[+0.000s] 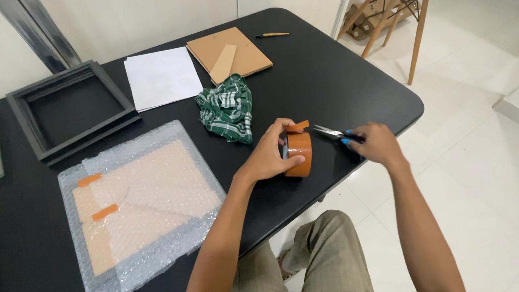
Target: The person wraps a framed artwork in bubble wrap, securing the edges and back with tape using scissors to cut the adhesive strips.
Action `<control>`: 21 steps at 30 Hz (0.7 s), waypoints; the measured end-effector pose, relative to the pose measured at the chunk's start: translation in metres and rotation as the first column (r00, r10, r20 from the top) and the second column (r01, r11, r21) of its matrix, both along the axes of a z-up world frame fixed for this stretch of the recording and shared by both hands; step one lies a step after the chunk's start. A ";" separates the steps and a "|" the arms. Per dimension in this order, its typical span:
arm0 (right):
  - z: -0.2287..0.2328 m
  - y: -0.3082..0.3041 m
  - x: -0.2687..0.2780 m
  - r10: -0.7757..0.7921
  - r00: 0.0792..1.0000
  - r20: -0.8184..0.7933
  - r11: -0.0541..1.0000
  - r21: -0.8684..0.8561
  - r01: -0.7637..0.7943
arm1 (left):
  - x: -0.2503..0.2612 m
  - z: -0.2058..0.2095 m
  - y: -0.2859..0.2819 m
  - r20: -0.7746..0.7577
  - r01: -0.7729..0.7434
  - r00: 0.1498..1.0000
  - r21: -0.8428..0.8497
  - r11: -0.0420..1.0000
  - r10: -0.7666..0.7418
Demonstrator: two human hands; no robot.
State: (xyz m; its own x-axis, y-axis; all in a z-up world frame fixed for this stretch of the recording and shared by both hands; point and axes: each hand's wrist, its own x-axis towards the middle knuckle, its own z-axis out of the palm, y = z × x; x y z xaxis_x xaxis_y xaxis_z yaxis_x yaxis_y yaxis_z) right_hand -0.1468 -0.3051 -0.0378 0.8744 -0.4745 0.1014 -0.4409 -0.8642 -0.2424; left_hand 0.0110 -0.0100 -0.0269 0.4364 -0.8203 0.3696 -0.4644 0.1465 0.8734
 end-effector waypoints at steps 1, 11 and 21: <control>-0.008 0.003 0.007 0.001 1.000 0.002 1.000 0.001 -0.001 | 0.001 -0.003 -0.001 0.002 -0.001 1.000 0.001 1.000 0.001; 0.029 0.093 0.041 0.041 0.807 0.589 0.850 0.403 -0.338 | -0.002 -0.004 0.002 -0.023 0.008 1.000 -0.021 1.000 -0.009; 0.013 0.136 0.041 -0.303 0.534 0.789 0.792 0.520 -0.319 | -0.014 0.009 0.013 -0.019 -0.002 1.000 -0.062 0.998 0.001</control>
State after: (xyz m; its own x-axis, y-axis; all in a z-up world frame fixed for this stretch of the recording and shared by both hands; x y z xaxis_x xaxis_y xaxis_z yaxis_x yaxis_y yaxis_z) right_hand -0.1057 -0.1693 -0.0244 0.5390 -0.6946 0.4764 0.2303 -0.4225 -0.8766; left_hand -0.0033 0.0025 -0.0176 0.4449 -0.7955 0.4113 -0.4482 0.1999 0.8713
